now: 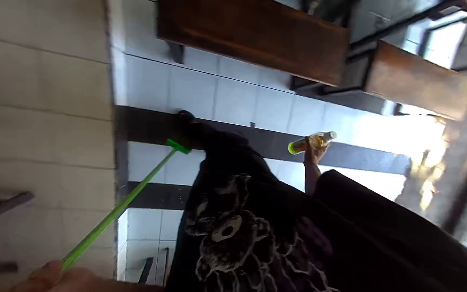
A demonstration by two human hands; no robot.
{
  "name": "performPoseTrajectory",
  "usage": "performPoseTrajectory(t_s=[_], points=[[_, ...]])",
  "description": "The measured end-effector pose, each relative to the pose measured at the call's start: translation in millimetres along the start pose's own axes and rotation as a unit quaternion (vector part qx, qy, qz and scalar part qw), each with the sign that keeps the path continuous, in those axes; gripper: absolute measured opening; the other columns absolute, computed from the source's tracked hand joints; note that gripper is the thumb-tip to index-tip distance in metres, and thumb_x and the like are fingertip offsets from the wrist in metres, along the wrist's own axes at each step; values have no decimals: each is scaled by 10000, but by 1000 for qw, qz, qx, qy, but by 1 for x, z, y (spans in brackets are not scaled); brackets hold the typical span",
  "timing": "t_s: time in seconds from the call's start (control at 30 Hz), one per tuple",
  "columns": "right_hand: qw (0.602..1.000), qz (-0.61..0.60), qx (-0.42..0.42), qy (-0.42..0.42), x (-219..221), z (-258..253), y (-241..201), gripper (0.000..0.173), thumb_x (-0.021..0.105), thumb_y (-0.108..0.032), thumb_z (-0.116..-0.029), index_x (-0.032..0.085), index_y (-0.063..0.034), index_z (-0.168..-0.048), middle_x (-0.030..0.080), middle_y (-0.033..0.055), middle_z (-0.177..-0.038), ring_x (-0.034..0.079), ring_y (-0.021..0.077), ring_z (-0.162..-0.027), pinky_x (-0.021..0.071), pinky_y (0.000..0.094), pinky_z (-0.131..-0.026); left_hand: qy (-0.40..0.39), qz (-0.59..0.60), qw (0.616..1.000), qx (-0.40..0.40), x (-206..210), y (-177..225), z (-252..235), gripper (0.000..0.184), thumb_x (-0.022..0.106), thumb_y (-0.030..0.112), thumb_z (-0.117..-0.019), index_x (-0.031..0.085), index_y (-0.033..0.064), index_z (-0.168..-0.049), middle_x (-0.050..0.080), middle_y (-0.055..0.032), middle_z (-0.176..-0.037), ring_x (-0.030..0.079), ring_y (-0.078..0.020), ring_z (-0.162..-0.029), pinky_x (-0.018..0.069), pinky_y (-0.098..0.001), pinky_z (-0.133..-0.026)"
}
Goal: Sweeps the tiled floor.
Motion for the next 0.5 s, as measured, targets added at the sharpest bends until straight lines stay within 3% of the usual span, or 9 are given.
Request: performPoseTrajectory(t_s=[0.07,0.17,0.27,0.33,0.5], points=[[998,1,12,-67,89,39,-14,1082,900,-145,-772,203,34,-1580,475,223,-1511,506,242,-1382,443,363,-1151,12,-40,999,27,9,23,-17,515,116,260,-1131,493,106,-816,417,58,-511,445,-72,-434,460,-237,-448],[976,43,-16,-215,227,97,-67,1019,894,-171,-780,271,38,-1559,535,233,-1448,563,257,-1317,481,402,-1113,47,-51,997,25,-3,40,-46,524,103,286,-1134,493,130,-821,402,63,-509,438,-93,-436,475,-273,-472],[914,98,-102,-380,366,153,-130,1051,900,-271,-757,287,29,-1555,590,213,-1394,614,242,-1260,516,420,-1083,120,-46,992,17,-19,52,-73,557,143,302,-1137,458,166,-699,372,74,-471,412,-87,-402,462,-267,-458],[866,128,-158,-457,455,195,-187,1031,914,-255,-747,320,25,-1541,600,213,-1383,614,247,-1261,504,422,-1092,168,-57,984,20,-31,60,-87,557,143,292,-1136,441,179,-680,367,80,-468,403,-84,-401,437,-258,-450],[772,191,-288,-534,642,302,-340,987,920,-232,-761,359,51,-1522,571,258,-1416,569,321,-1326,450,480,-1144,262,-97,958,64,-33,75,-134,519,147,236,-1126,429,192,-692,370,90,-478,414,-78,-409,448,-252,-462]])
Point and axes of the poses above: each hand's wrist, its own z-axis away from the middle knuckle, its own x-axis out of the palm, y = z × x, the point moved 9 cm from there along -z, towards the middle knuckle
